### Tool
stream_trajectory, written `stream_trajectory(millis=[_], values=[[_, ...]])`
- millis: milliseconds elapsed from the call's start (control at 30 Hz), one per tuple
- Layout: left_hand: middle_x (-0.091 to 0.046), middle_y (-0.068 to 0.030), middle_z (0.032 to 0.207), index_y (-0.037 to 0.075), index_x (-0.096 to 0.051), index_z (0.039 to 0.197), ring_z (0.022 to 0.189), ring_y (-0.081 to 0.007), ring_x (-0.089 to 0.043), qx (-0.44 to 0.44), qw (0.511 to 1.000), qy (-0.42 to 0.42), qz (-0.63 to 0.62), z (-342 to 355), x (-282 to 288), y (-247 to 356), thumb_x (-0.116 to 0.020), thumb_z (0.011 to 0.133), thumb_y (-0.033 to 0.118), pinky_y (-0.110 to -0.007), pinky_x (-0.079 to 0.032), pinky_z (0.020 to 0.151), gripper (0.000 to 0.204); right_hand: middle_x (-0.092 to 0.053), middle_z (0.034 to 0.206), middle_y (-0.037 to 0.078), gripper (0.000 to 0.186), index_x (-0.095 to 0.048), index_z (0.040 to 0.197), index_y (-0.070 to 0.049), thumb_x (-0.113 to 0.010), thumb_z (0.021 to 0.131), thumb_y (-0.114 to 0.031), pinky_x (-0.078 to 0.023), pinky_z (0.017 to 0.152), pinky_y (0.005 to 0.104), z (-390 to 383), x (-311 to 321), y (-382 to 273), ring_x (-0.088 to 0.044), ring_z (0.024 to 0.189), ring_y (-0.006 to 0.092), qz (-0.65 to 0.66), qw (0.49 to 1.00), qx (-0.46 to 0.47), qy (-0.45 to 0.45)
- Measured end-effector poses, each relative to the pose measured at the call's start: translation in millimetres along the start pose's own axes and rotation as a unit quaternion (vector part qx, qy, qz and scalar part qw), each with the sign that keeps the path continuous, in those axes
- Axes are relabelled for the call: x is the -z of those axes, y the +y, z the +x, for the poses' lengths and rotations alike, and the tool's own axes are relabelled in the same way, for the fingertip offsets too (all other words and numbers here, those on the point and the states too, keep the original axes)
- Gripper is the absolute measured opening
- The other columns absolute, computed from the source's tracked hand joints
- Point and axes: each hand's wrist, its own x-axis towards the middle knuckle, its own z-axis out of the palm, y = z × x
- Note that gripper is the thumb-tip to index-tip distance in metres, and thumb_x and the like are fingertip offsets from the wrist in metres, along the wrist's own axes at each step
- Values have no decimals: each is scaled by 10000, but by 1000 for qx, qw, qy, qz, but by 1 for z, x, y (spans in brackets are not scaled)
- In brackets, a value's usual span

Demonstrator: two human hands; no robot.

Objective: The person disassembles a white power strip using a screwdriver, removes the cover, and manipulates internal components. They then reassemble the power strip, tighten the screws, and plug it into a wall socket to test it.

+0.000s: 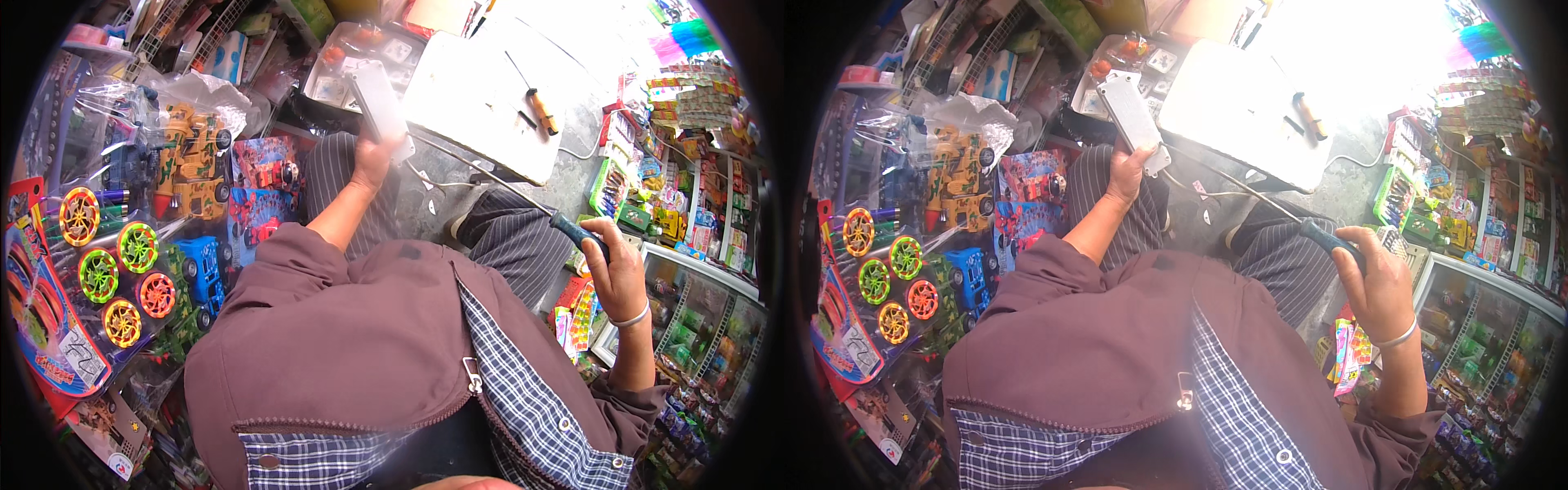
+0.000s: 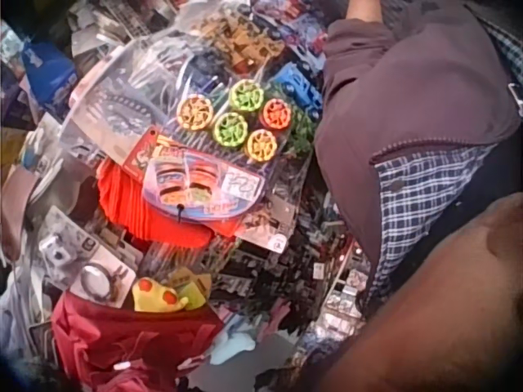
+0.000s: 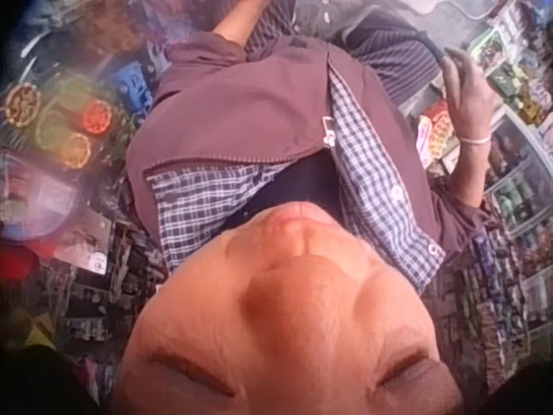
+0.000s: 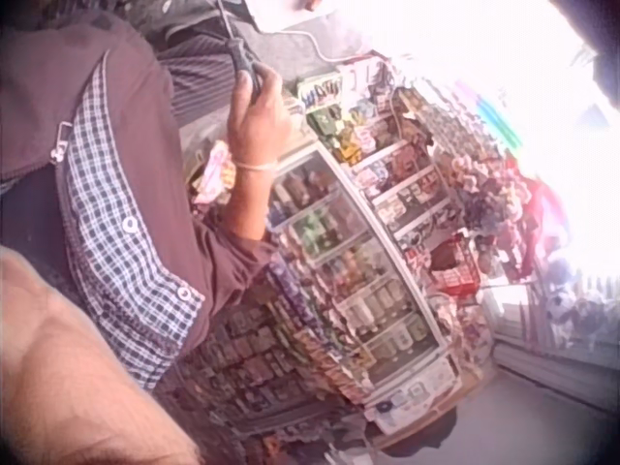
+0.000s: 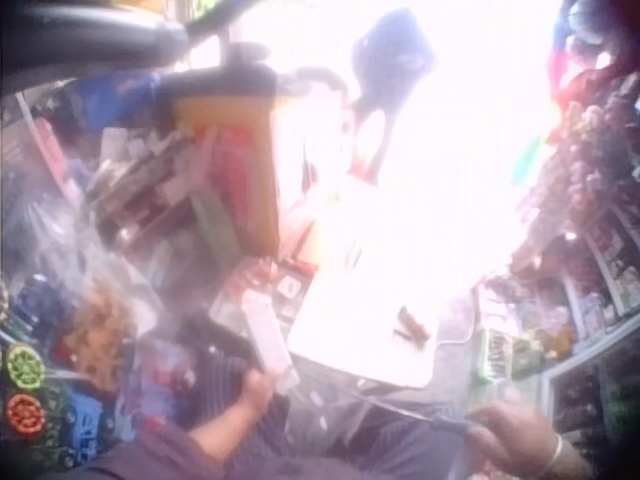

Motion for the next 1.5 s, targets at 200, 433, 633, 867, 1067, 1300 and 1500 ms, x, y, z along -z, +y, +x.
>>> stream_trajectory(millis=[200,433,633,867,1067,1300,1500], values=[[-581,-49,1077,42,-496,1223,970,-163,-595,-12,1000,12,15,0,2,-5,-603,822,59,-308,-481,874,415,-607,716,111,319,-510,1040,-48,-693,790,-120,-462,611,377,-6,-3,-6,-626,661,308,-47,998,35,25],[-607,-93,1084,21,-476,1239,983,-211,-635,-19,999,7,28,4,5,-13,-597,833,22,-347,-513,890,423,-634,878,165,299,-578,1132,-18,-599,910,-217,-480,706,392,0,-6,3,-633,781,330,-96,992,60,61],[-615,-99,1072,18,-475,1233,965,-204,-638,-20,999,2,49,4,5,-14,-602,838,27,-341,-517,874,415,-629,842,140,304,-545,1099,-44,-634,875,-228,-466,680,391,-3,-7,1,-613,727,312,-88,992,73,49],[-601,-60,1018,34,-508,1162,905,-162,-610,-25,999,0,28,3,0,-10,-622,834,51,-311,-503,824,348,-583,730,103,277,-572,991,-3,-576,930,-273,-449,649,327,6,2,16,-581,685,196,98,982,-107,-117],[-604,-86,1043,11,-490,1187,916,-185,-634,-34,997,-17,73,5,4,-15,-616,831,45,-313,-509,831,379,-614,866,155,377,-532,1155,-44,-678,847,-205,-484,692,363,1,-9,18,-627,782,275,28,999,-17,12],[-573,-59,1087,21,-491,1220,990,-171,-553,-57,997,-3,56,2,3,-23,-664,806,88,-327,-444,888,453,-631,831,138,235,-597,1007,-33,-661,866,-210,-504,666,344,7,-14,42,-655,761,274,59,998,0,11],[-589,-65,1062,30,-502,1196,989,-166,-562,-39,999,7,29,5,5,-33,-672,757,77,-324,-448,881,474,-652,919,139,337,-581,1066,-34,-674,851,-277,-510,739,381,9,-21,53,-654,844,285,95,995,-11,4]])
